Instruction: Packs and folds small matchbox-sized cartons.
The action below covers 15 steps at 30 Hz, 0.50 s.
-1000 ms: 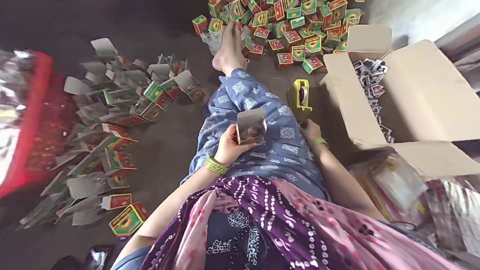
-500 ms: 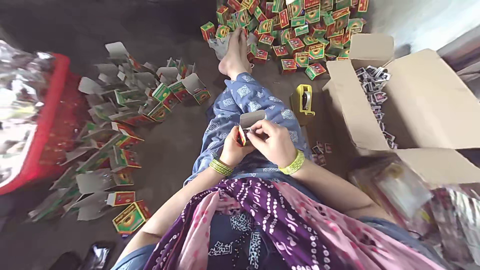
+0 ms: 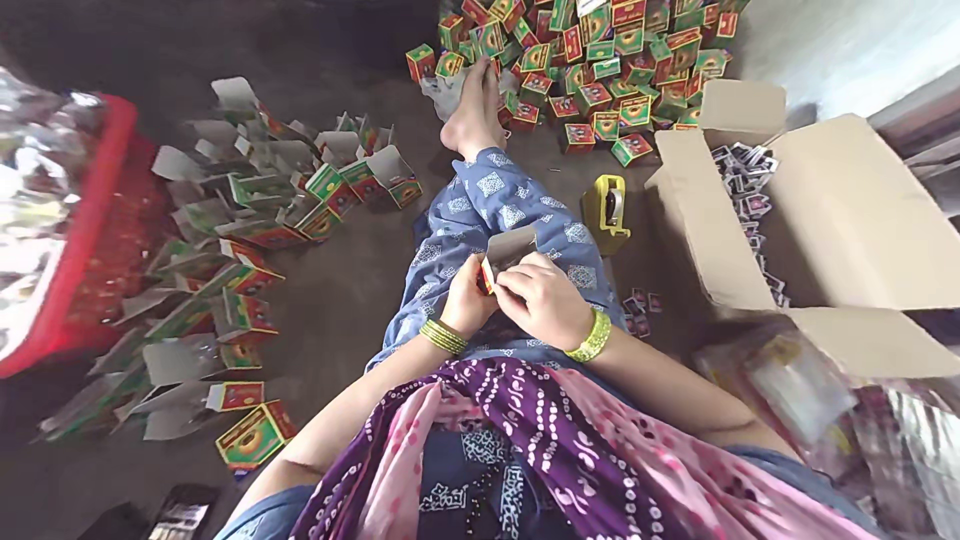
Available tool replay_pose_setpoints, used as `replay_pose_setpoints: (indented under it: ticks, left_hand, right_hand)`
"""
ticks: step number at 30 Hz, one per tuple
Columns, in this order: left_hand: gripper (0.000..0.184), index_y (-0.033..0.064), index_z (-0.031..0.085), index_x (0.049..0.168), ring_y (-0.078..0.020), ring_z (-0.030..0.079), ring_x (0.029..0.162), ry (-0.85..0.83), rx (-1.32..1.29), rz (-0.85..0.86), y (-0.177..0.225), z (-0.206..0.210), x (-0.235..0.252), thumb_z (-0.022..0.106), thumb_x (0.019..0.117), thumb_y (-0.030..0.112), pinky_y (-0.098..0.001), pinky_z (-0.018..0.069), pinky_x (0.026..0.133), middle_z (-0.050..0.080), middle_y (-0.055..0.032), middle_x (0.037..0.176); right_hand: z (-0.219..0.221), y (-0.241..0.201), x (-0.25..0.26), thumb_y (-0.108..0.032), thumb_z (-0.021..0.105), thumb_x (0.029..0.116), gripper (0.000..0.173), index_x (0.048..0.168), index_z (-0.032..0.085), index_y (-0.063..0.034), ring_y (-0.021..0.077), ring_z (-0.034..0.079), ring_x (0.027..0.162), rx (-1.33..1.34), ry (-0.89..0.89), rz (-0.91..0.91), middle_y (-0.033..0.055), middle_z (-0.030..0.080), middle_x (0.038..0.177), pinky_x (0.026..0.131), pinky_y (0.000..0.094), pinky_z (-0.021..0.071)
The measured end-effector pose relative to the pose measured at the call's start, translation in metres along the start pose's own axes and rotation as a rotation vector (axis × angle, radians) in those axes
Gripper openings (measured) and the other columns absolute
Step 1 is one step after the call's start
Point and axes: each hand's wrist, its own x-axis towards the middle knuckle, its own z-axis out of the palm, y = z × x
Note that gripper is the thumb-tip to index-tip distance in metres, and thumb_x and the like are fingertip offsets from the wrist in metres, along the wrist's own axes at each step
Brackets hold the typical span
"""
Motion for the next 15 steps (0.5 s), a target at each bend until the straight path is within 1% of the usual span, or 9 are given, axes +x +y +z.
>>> replay_pose_setpoints:
  ticks: [2,4,5,6,8,9,11,13,15]
  left_hand:
    - [0.044,-0.003,0.061,0.12,-0.0115,0.068,0.099,-0.005,-0.022,-0.027,0.0,0.001,0.0,0.075,0.0818,0.015,-0.0321,0.0572,0.092,0.07,-0.0092,0.105]
    - [0.046,-0.0023,0.061,0.121,-0.0113,0.069,0.1,-0.035,-0.017,-0.034,-0.001,0.001,-0.001,0.077,0.0822,0.016,-0.0321,0.0577,0.093,0.071,-0.0089,0.107]
    - [0.047,-0.0018,0.061,0.121,-0.0113,0.069,0.101,-0.046,0.009,-0.022,0.0,0.001,-0.001,0.078,0.0821,0.018,-0.0323,0.0573,0.093,0.071,-0.0089,0.107]
    - [0.048,-0.0022,0.062,0.122,-0.0115,0.069,0.101,-0.048,0.03,0.003,0.001,0.001,0.0,0.078,0.0827,0.019,-0.0325,0.0573,0.093,0.071,-0.0095,0.107]
    - [0.056,-0.0059,0.058,0.128,-0.0131,0.069,0.105,-0.036,0.021,0.053,0.005,0.0,0.0,0.08,0.0827,0.019,-0.0334,0.0569,0.096,0.071,-0.0122,0.111]
    - [0.066,-0.0077,0.051,0.133,-0.0143,0.069,0.107,-0.028,-0.032,0.064,0.006,-0.001,0.0,0.083,0.0812,0.019,-0.0343,0.057,0.098,0.07,-0.0137,0.115]
    - [0.092,-0.0073,0.03,0.144,-0.021,0.069,0.112,-0.003,-0.215,0.101,0.004,0.001,0.0,0.089,0.0775,0.018,-0.0401,0.0589,0.099,0.066,-0.0177,0.122]
    - [0.11,-0.0027,0.013,0.152,-0.027,0.069,0.114,0.011,-0.35,0.145,0.003,0.002,0.0,0.091,0.0764,0.016,-0.0455,0.0595,0.1,0.064,-0.021,0.127]
    - [0.115,-0.0017,0.005,0.154,-0.0273,0.07,0.113,0.011,-0.392,0.161,0.004,0.002,-0.001,0.089,0.0773,0.014,-0.0456,0.0604,0.098,0.063,-0.0218,0.128]
  right_hand:
    - [-0.001,-0.001,0.002,-0.033,0.051,0.0999,0.034,0.093,0.075,-0.0093,0.0263,0.065,0.101,-0.021,-0.134,-0.014,0.0091,0.071,0.097,0.091,0.0423,0.052]
    - [-0.004,-0.002,0.003,-0.042,0.05,0.0991,0.04,0.09,0.074,-0.011,0.0305,0.061,0.109,-0.055,-0.256,0.022,0.0127,0.067,0.106,0.092,0.0474,0.0512]
    - [-0.005,-0.002,0.003,-0.045,0.051,0.0992,0.042,0.09,0.074,-0.0113,0.0316,0.061,0.111,-0.063,-0.276,0.036,0.0137,0.067,0.109,0.093,0.0491,0.0507]
    - [-0.006,0.0,0.001,-0.045,0.052,0.0987,0.041,0.089,0.074,-0.012,0.0312,0.061,0.111,-0.063,-0.242,0.04,0.0134,0.067,0.11,0.094,0.0492,0.0505]
    - [-0.006,0.006,-0.004,-0.041,0.062,0.0955,0.03,0.093,0.077,-0.014,0.0274,0.062,0.107,-0.04,-0.001,0.038,0.0105,0.068,0.107,0.094,0.046,0.0518]
    - [-0.006,0.009,-0.006,-0.038,0.068,0.0933,0.026,0.099,0.078,-0.015,0.0259,0.061,0.107,-0.022,0.141,0.052,0.0093,0.068,0.108,0.093,0.0449,0.0511]
    - [-0.009,0.019,-0.007,-0.036,0.076,0.0894,0.029,0.109,0.076,-0.0148,0.0258,0.058,0.113,0.036,0.325,0.123,0.009,0.065,0.115,0.097,0.0456,0.0499]
    - [-0.01,0.032,-0.008,-0.037,0.081,0.0871,0.044,0.121,0.069,-0.011,0.0259,0.056,0.124,0.186,0.333,0.223,0.0095,0.064,0.125,0.104,0.047,0.0483]
    - [-0.005,0.043,-0.011,-0.038,0.082,0.0871,0.056,0.132,0.065,-0.0094,0.0226,0.057,0.125,0.427,0.255,0.327,0.0098,0.063,0.13,0.102,0.0423,0.0519]
